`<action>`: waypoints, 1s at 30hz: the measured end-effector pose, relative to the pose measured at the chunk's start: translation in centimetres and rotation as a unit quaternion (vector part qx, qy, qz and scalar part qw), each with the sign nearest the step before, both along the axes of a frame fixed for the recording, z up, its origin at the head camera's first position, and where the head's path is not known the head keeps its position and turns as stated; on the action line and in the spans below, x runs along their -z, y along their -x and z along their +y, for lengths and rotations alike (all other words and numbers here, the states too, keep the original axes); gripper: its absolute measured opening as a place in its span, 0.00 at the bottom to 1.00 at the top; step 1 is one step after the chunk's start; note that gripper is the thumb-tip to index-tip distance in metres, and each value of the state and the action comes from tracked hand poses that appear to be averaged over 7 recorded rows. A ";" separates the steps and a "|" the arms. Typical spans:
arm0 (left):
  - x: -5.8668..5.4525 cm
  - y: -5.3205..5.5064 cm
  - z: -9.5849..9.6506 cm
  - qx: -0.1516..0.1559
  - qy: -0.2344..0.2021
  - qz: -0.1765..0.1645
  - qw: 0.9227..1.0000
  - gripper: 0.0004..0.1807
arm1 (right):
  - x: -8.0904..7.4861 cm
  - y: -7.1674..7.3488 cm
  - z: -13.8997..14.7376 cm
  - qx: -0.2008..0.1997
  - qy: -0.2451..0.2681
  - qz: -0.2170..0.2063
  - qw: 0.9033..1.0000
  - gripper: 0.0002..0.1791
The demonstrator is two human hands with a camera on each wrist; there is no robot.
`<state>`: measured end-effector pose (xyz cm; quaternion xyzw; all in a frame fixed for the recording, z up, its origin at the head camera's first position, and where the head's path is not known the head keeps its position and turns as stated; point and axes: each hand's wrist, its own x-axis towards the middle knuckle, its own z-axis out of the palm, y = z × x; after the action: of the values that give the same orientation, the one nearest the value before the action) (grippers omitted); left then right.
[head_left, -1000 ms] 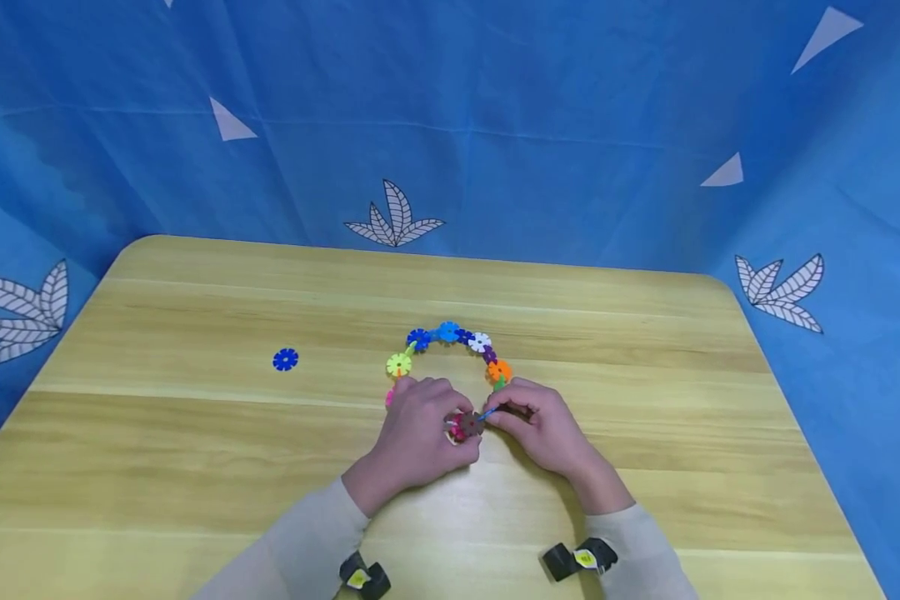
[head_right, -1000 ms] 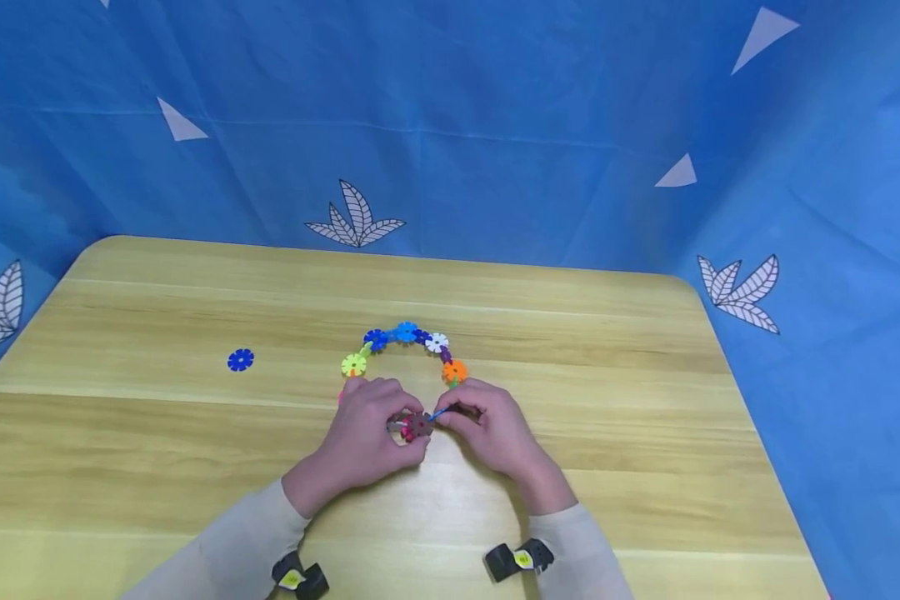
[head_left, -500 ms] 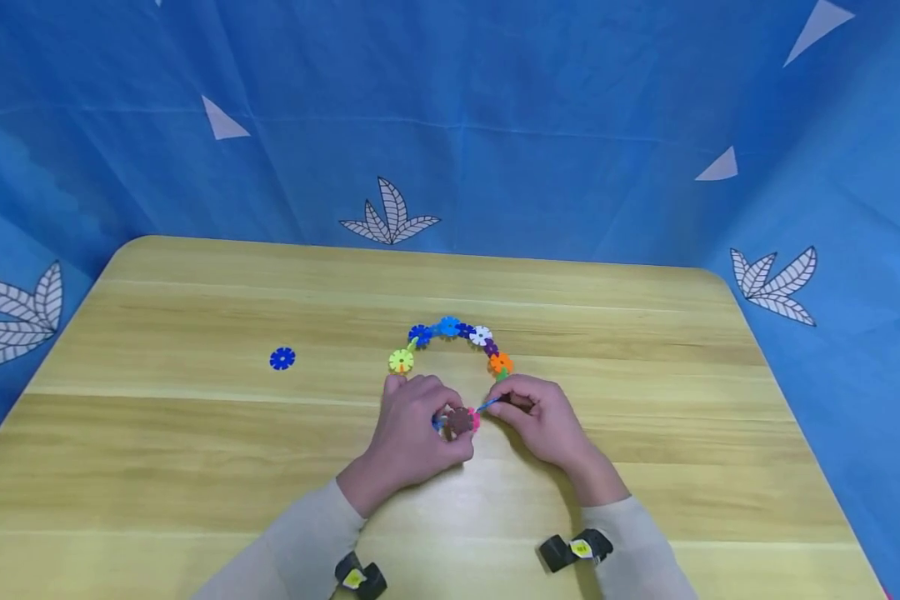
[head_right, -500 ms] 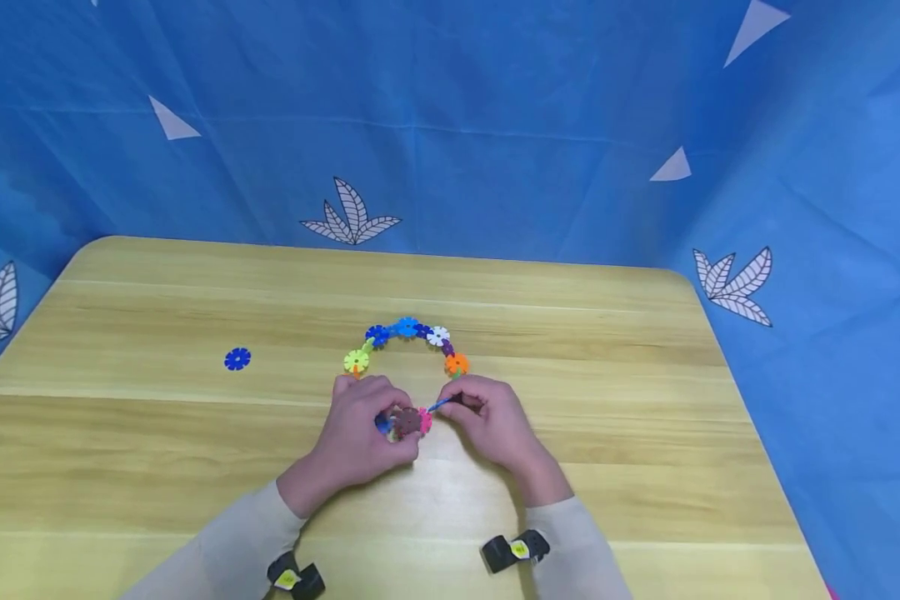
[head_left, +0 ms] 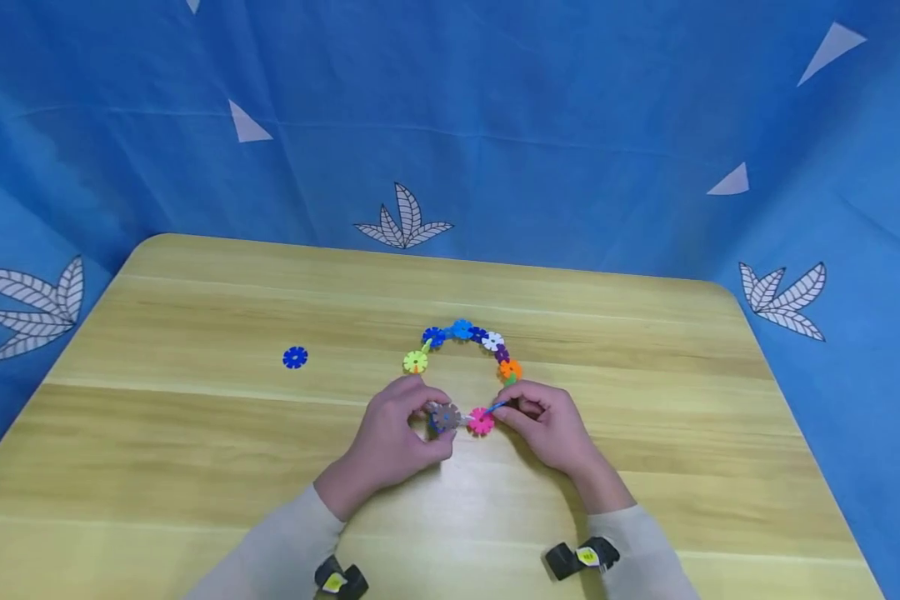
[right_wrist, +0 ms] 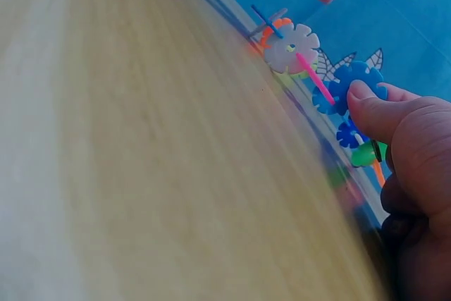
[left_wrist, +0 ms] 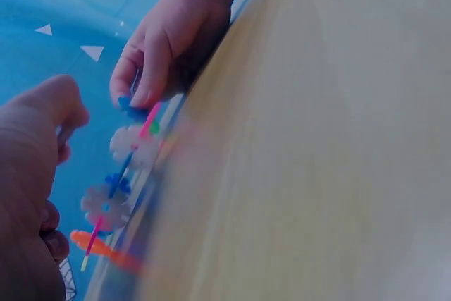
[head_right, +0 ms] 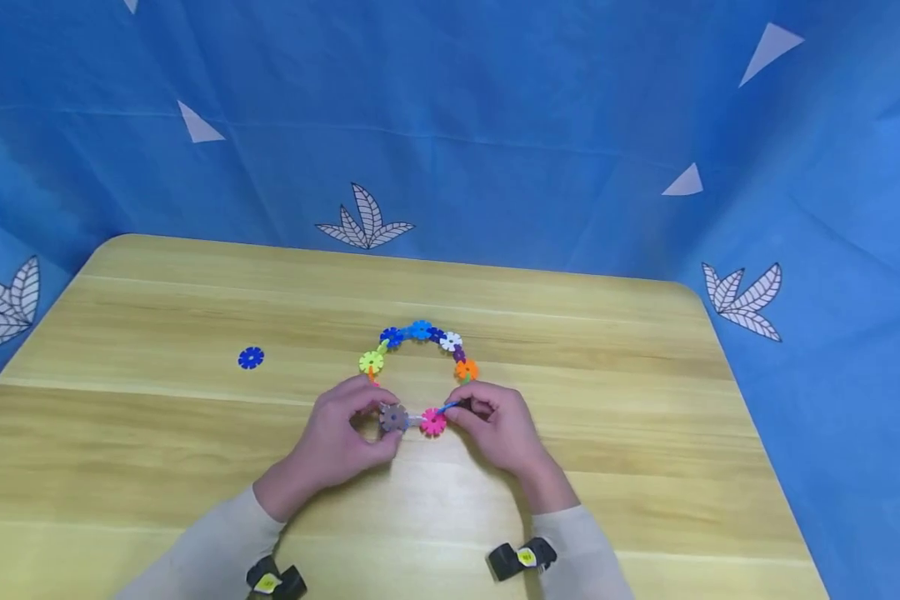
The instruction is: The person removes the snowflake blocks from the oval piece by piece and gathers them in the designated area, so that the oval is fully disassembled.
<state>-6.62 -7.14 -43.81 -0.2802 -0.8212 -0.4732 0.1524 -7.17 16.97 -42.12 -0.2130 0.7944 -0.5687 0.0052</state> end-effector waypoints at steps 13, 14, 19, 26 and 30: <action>-1.2 1.3 -3.9 -0.051 0.002 -0.005 0.999 0.16 | 0.3 -0.1 0.4 0.008 0.003 0.020 1.000 0.07; -1.2 1.5 -4.4 -0.058 0.004 -0.003 0.998 0.17 | 0.3 -0.1 0.3 0.008 0.003 0.020 1.000 0.07; -1.4 2.1 -6.8 -0.103 0.006 -0.003 0.995 0.17 | 0.1 -0.1 0.1 0.013 -0.004 0.015 1.000 0.07; -1.9 2.5 -9.8 -0.152 0.002 -0.009 0.988 0.16 | -0.1 0.0 -0.1 0.018 -0.013 0.020 1.000 0.08; -1.9 2.7 -11.6 -0.171 0.005 -0.015 0.985 0.15 | -0.2 -0.1 0.0 0.023 -0.018 0.016 0.999 0.08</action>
<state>-9.33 -18.70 -41.95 -0.1288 -0.8617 -0.4401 0.2173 -7.02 16.93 -41.95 -0.2037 0.8092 -0.5508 -0.0170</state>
